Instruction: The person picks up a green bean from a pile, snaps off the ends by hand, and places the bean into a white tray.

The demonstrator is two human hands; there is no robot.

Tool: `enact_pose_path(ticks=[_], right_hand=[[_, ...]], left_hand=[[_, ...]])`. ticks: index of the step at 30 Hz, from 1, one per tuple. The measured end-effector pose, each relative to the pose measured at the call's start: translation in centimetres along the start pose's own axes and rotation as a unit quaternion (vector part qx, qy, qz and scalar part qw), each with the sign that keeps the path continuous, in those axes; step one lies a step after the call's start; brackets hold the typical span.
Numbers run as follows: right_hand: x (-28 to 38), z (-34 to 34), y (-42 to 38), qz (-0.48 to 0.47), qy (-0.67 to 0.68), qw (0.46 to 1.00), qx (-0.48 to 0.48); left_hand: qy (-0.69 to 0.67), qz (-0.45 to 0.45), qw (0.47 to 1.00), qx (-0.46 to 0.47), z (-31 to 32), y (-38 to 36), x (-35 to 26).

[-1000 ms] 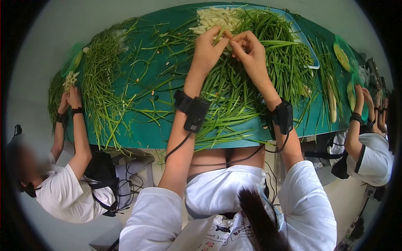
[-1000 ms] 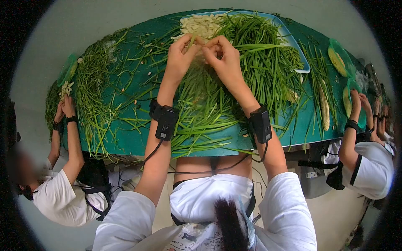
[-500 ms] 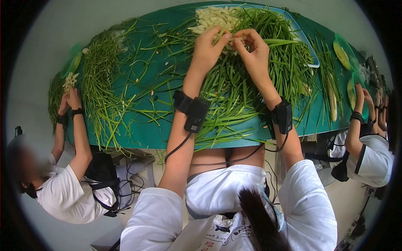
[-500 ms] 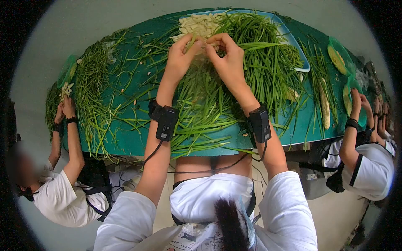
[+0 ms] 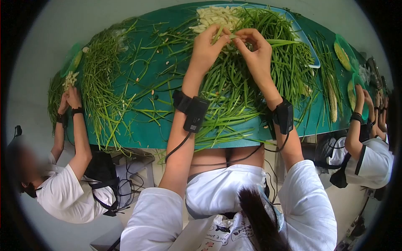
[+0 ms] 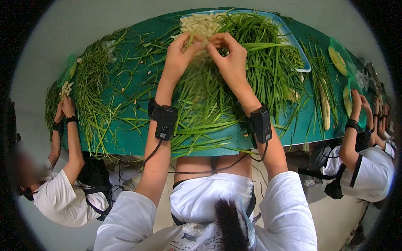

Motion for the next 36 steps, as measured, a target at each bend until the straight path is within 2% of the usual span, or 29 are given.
enact_pose_path(ticks=[2,6,8,11,13,15,18,21,23,24,26,30,33,35,36], right_hand=[[-0.26,-0.12,0.0,-0.002,-0.005,1.0,0.007],[-0.48,-0.01,-0.11,0.015,-0.001,1.0,0.003],[-0.4,-0.12,-0.01,0.009,-0.009,1.0,0.001],[-0.64,-0.16,0.03,-0.006,-0.014,1.0,-0.001],[-0.42,-0.11,0.01,-0.018,-0.011,1.0,0.0],[-0.17,-0.07,-0.03,-0.009,0.001,1.0,-0.01],[-0.49,0.13,-0.13,0.024,0.028,0.999,-0.002],[-0.26,-0.06,-0.06,0.014,0.036,0.999,-0.004],[-0.29,-0.03,-0.06,0.019,0.031,0.999,-0.001],[-0.3,0.03,-0.05,0.023,0.026,0.999,0.002],[-0.5,0.14,-0.06,0.026,0.023,0.999,0.01],[-0.83,0.18,-0.04,0.017,0.026,0.999,0.032],[-0.83,0.35,-0.09,-0.001,0.011,0.999,0.037],[-0.65,0.41,-0.15,-0.004,-0.005,0.999,0.041],[-0.49,0.44,-0.17,-0.008,-0.02,0.999,0.043]], left_hand=[[-0.048,0.012,0.999,0.009,0.22,0.0,-0.13],[-0.028,0.011,0.999,0.013,0.28,0.02,-0.23],[0.005,0.067,0.998,0.017,0.35,0.24,-0.07],[0.011,0.041,0.999,0.025,0.4,0.27,0.19],[-0.009,0.054,0.998,0.012,0.58,0.28,0.07],[-0.027,0.069,0.997,-0.002,0.56,0.23,-0.18],[-0.058,0.038,0.998,0.007,0.64,0.13,-0.04],[-0.04,0.061,0.997,0.011,0.88,0.22,0.1],[0.042,0.107,0.993,-0.001,0.83,0.18,-0.12],[0.042,0.106,0.993,-0.001,0.75,0.09,-0.25],[-0.021,0.069,0.997,0.016,0.79,0.02,-0.37],[-0.041,0.073,0.996,0.023,0.83,0.14,-0.07],[-0.039,0.041,0.998,0.007,0.64,-0.01,-0.24],[-0.037,-0.055,0.998,-0.001,0.43,-0.24,-0.18],[-0.038,-0.054,0.998,-0.001,0.31,-0.16,0.07]])
Point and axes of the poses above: each hand's wrist, its own y-axis towards the middle knuckle, its own z-axis out of the palm, x = y × z, the point moved 4 cm from there along y, towards the middle knuckle, and after that the axes turned 6 degrees about -x, right-handed, at the moved point
